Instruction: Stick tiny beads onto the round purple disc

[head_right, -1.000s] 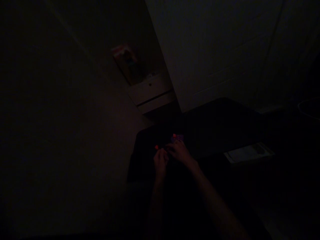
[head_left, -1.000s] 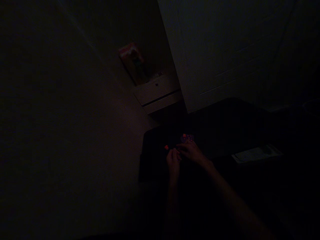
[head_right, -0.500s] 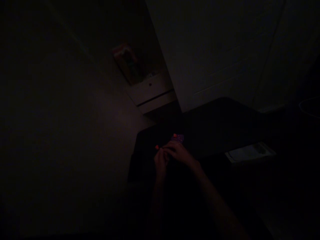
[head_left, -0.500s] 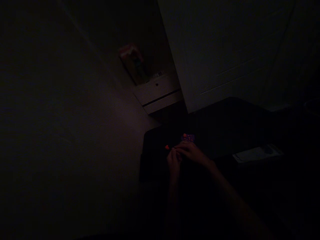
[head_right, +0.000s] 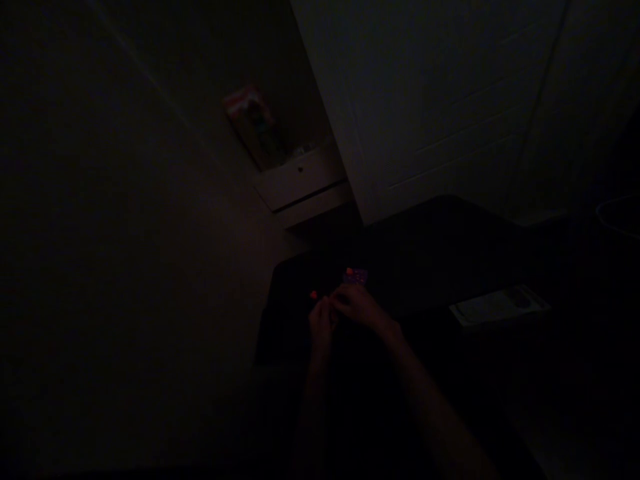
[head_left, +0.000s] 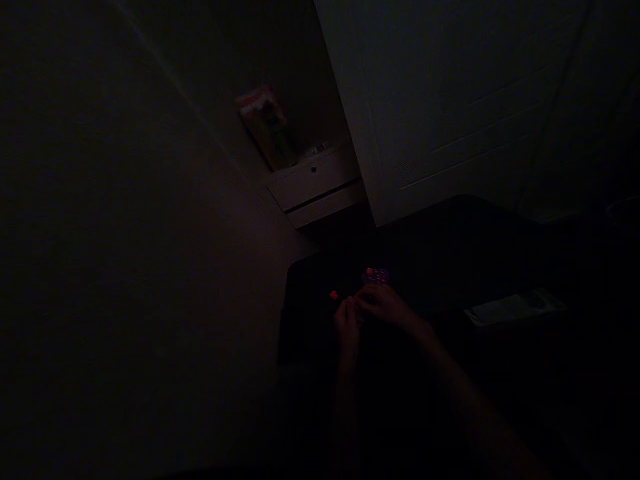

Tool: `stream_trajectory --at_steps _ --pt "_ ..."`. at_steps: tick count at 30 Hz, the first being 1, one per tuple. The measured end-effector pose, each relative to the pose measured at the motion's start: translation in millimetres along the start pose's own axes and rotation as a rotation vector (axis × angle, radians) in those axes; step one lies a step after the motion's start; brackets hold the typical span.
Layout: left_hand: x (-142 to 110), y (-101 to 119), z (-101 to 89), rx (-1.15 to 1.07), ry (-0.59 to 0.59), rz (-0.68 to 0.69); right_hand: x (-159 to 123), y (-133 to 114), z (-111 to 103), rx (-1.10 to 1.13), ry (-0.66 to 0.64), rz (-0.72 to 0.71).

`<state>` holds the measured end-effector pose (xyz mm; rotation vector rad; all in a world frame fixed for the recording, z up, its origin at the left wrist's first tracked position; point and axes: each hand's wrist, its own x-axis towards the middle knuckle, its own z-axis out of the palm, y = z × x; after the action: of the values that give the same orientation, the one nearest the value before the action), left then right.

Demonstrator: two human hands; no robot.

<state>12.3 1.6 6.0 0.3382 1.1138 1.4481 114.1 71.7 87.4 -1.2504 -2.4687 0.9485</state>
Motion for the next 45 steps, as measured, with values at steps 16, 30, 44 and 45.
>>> stream_trajectory --at_steps 16,30,44,45 --pt "-1.6 6.2 5.4 0.005 0.006 -0.02 -3.0 -0.8 0.2 -0.008 0.105 0.013" --pt "0.1 -8.3 -9.9 -0.007 -0.017 0.038 -4.8 14.0 12.5 0.045 0.479 0.091" --pt "3.4 -14.9 -15.9 0.028 -0.026 0.033 -6.9 23.2 9.3 0.088 0.423 0.115" --pt "3.8 -15.6 -16.3 0.026 -0.026 0.034 -6.9 24.7 9.9 0.094 0.42 0.127"
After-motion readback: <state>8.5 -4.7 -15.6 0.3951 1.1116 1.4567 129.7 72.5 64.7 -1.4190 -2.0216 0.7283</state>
